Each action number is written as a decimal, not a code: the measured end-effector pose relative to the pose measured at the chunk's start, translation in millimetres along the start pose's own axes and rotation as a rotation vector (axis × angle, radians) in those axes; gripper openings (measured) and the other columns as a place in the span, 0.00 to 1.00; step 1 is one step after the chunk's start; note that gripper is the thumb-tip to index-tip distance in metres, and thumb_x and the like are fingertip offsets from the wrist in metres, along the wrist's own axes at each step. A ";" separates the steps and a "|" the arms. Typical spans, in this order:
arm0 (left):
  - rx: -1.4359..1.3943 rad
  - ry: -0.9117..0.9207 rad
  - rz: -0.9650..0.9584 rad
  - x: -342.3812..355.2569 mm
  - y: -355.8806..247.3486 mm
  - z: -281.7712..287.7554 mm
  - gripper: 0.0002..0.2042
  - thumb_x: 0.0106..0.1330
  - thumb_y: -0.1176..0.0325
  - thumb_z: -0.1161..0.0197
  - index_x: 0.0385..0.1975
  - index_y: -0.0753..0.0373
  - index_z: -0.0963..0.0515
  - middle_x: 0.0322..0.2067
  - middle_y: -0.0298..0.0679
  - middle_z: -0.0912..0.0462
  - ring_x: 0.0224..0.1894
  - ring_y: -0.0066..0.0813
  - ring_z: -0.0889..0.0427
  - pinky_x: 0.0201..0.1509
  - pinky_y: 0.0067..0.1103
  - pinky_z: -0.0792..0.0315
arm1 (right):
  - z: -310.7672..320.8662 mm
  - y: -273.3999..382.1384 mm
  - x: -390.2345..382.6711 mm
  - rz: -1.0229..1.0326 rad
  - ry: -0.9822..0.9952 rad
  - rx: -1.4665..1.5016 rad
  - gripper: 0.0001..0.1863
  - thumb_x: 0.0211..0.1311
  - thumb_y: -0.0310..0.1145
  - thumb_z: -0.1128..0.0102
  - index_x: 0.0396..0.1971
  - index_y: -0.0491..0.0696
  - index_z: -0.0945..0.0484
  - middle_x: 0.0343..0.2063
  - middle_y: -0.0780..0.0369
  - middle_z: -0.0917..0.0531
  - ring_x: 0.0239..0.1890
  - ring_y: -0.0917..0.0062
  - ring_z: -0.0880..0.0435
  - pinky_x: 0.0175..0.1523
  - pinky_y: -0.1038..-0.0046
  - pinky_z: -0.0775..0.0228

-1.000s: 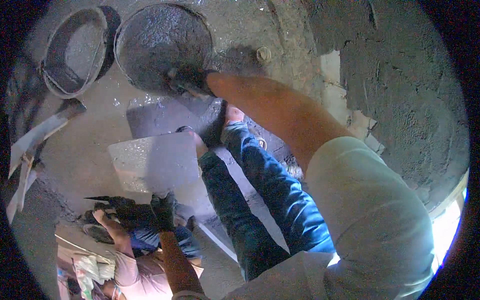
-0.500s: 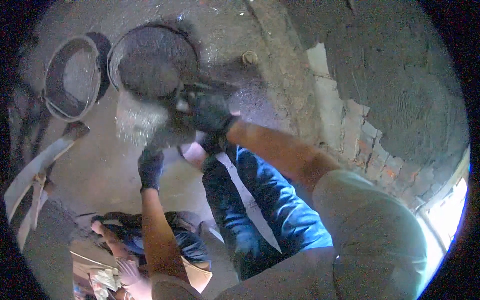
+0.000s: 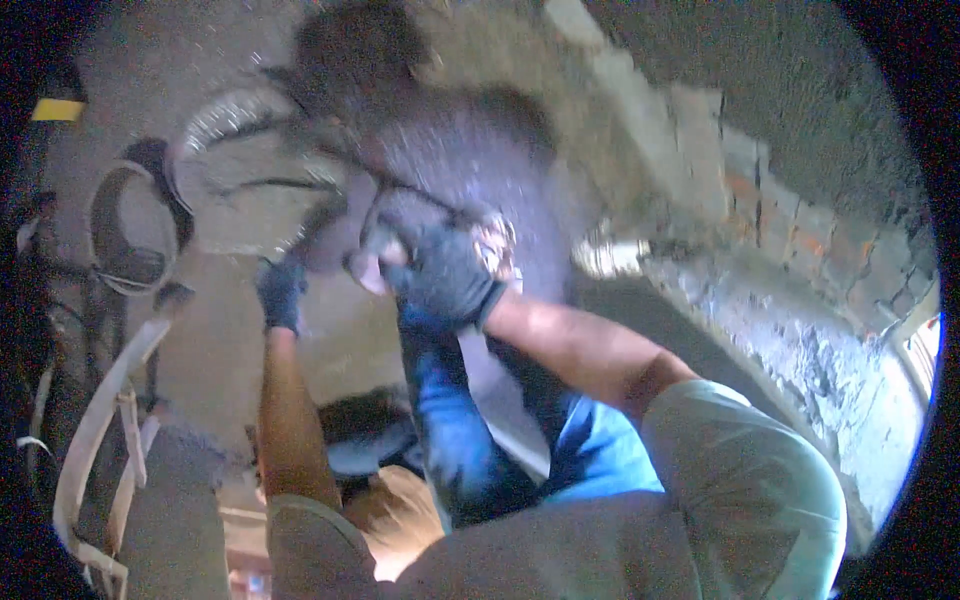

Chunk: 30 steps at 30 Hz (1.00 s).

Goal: Plastering a brick wall using a trowel and hawk.

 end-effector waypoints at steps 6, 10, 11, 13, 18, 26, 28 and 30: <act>-0.226 -0.052 0.049 -82.6 -12.6 -8.4 0.07 0.57 0.70 0.37 0.30 0.60 0.29 0.17 0.30 0.29 0.14 0.15 0.35 0.15 0.16 0.41 | 17.6 -112.7 -75.9 -0.442 -0.195 0.392 0.29 0.46 0.33 0.38 0.51 0.41 0.30 0.35 0.49 0.19 0.39 0.71 0.17 0.43 0.72 0.28; -0.243 -0.084 0.017 -130.7 5.8 -30.4 0.11 0.56 0.69 0.35 0.36 0.62 0.27 0.18 0.31 0.28 0.15 0.17 0.33 0.15 0.17 0.39 | 22.2 -170.6 -120.7 -0.555 -0.242 0.465 0.31 0.48 0.34 0.37 0.53 0.38 0.31 0.40 0.52 0.19 0.43 0.76 0.20 0.48 0.75 0.30; -0.271 -0.122 -0.039 -143.9 2.6 -37.1 0.13 0.57 0.66 0.34 0.37 0.63 0.27 0.16 0.32 0.28 0.14 0.18 0.32 0.15 0.18 0.38 | 28.2 -178.1 -126.0 -0.616 -0.260 0.488 0.30 0.49 0.34 0.37 0.53 0.38 0.31 0.41 0.52 0.19 0.43 0.77 0.21 0.48 0.75 0.30; -0.271 -0.075 -0.034 -159.6 -0.7 -46.1 0.12 0.56 0.67 0.33 0.36 0.64 0.25 0.17 0.33 0.28 0.15 0.19 0.32 0.16 0.18 0.38 | 36.1 -187.0 -137.1 -0.701 -0.322 0.677 0.27 0.50 0.37 0.37 0.50 0.40 0.28 0.40 0.52 0.19 0.43 0.74 0.20 0.48 0.74 0.30; -0.010 -0.112 -0.053 -172.9 -14.6 -75.7 0.12 0.60 0.69 0.40 0.41 0.68 0.23 0.32 0.40 0.21 0.24 0.24 0.25 0.25 0.21 0.30 | 57.2 -220.1 -154.7 -0.756 -0.284 0.721 0.25 0.51 0.35 0.39 0.50 0.42 0.28 0.39 0.55 0.18 0.42 0.75 0.20 0.47 0.73 0.30; 0.251 0.051 -0.217 -116.6 -41.8 -146.0 0.18 0.62 0.68 0.48 0.51 0.69 0.28 0.41 0.39 0.22 0.30 0.25 0.24 0.30 0.19 0.28 | 79.4 -275.5 -175.9 -0.833 -0.607 1.011 0.18 0.53 0.29 0.39 0.45 0.41 0.26 0.30 0.67 0.22 0.32 0.86 0.26 0.36 0.83 0.32; 0.279 0.155 -0.323 -97.8 -38.4 -141.6 0.21 0.60 0.68 0.47 0.53 0.69 0.30 0.37 0.40 0.22 0.30 0.23 0.24 0.29 0.18 0.30 | 72.3 -287.1 -177.1 -0.928 -0.584 1.261 0.17 0.54 0.29 0.39 0.44 0.42 0.25 0.28 0.68 0.23 0.29 0.89 0.29 0.33 0.84 0.34; 0.376 0.080 -0.278 -106.5 -49.7 -179.5 0.18 0.63 0.67 0.48 0.50 0.69 0.27 0.31 0.36 0.24 0.27 0.21 0.26 0.27 0.18 0.33 | 67.7 -313.2 -187.7 -0.922 -0.532 1.137 0.16 0.54 0.30 0.39 0.43 0.42 0.25 0.27 0.68 0.23 0.28 0.90 0.29 0.32 0.83 0.34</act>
Point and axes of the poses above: each hand's wrist, its own x-axis towards the middle knuckle, its own z-axis out of the back of the hand, y = z × x, the point moved 3 cm from there along x, towards the middle knuckle
